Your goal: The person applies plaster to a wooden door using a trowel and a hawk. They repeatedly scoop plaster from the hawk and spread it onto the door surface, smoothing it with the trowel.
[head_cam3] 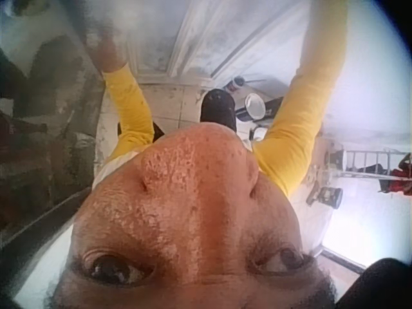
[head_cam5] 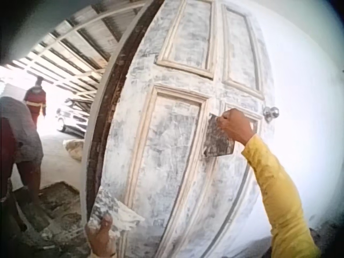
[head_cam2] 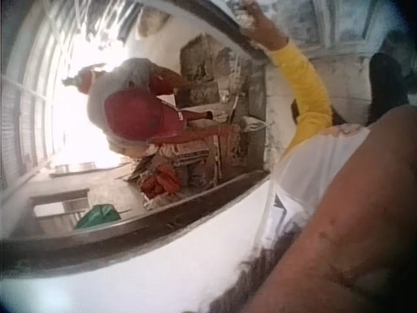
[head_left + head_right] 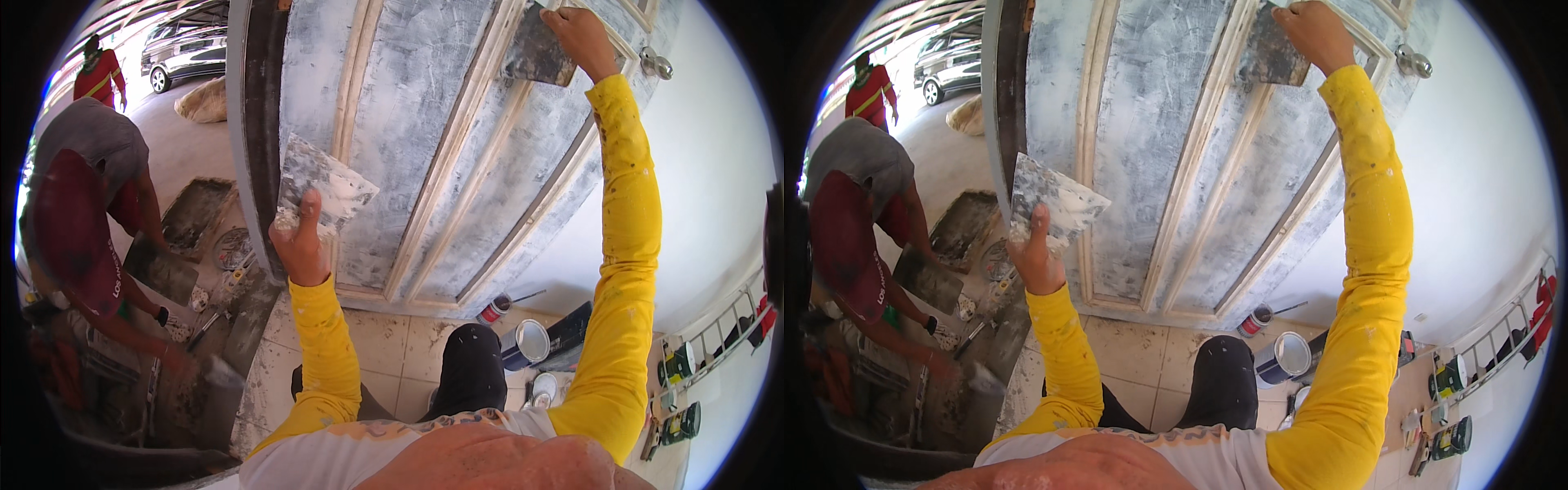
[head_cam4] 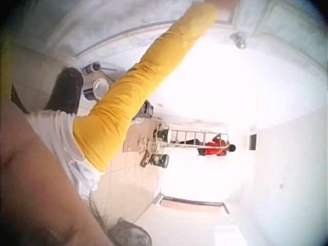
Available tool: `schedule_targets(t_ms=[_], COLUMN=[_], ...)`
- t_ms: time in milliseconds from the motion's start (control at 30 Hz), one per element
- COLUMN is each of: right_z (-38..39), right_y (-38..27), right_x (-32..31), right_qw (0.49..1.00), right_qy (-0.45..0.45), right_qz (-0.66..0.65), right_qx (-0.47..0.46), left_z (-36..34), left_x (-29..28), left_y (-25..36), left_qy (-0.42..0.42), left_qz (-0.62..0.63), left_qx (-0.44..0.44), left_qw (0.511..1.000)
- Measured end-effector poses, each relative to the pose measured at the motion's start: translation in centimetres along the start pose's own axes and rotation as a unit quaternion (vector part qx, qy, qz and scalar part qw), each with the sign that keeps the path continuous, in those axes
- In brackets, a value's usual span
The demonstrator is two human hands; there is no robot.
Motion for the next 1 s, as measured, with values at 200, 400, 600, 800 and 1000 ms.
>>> schedule_targets(t_ms=[200, 400, 600, 800, 1000], right_z=[-0.6, -1.1, -1.3, -2.5, -4.2], right_y=[-1.7, -1.1, -0.5, 0.0, 2.5], right_x=[-0.2, 0.8, 1.4, 1.8, 3.9], right_qw=[0.981, 0.964, 0.977, 0.957, 0.963], right_qy=[-0.019, -0.031, -0.044, -0.056, 0.024], right_qz=[-0.172, -0.242, -0.204, -0.267, 0.166], right_qx=[0.088, 0.104, 0.033, 0.101, -0.209], left_z=[-0.2, -0.3, -0.2, -0.1, 0.2], left_x=[0.0, -1.0, -1.6, -1.0, -1.2], left_y=[-0.1, -0.8, -1.2, -0.9, -1.3], left_qy=[0.017, -0.004, -0.014, 0.013, 0.017], left_qz=[0.02, 0.008, -0.003, 0.02, 0.026], left_qx=[0.0, -0.018, -0.018, -0.018, -0.034], left_qw=[1.0, 1.0, 1.0, 1.0, 0.999])
Point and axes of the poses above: each hand's wrist, its own z-axis away from the middle knuckle, its own x-axis out of the palm, y = z × x, the point moved 1 cm from there along -z, towards the middle knuckle, and after that the axes turned 8 degrees about z, right-handed, at the moved point
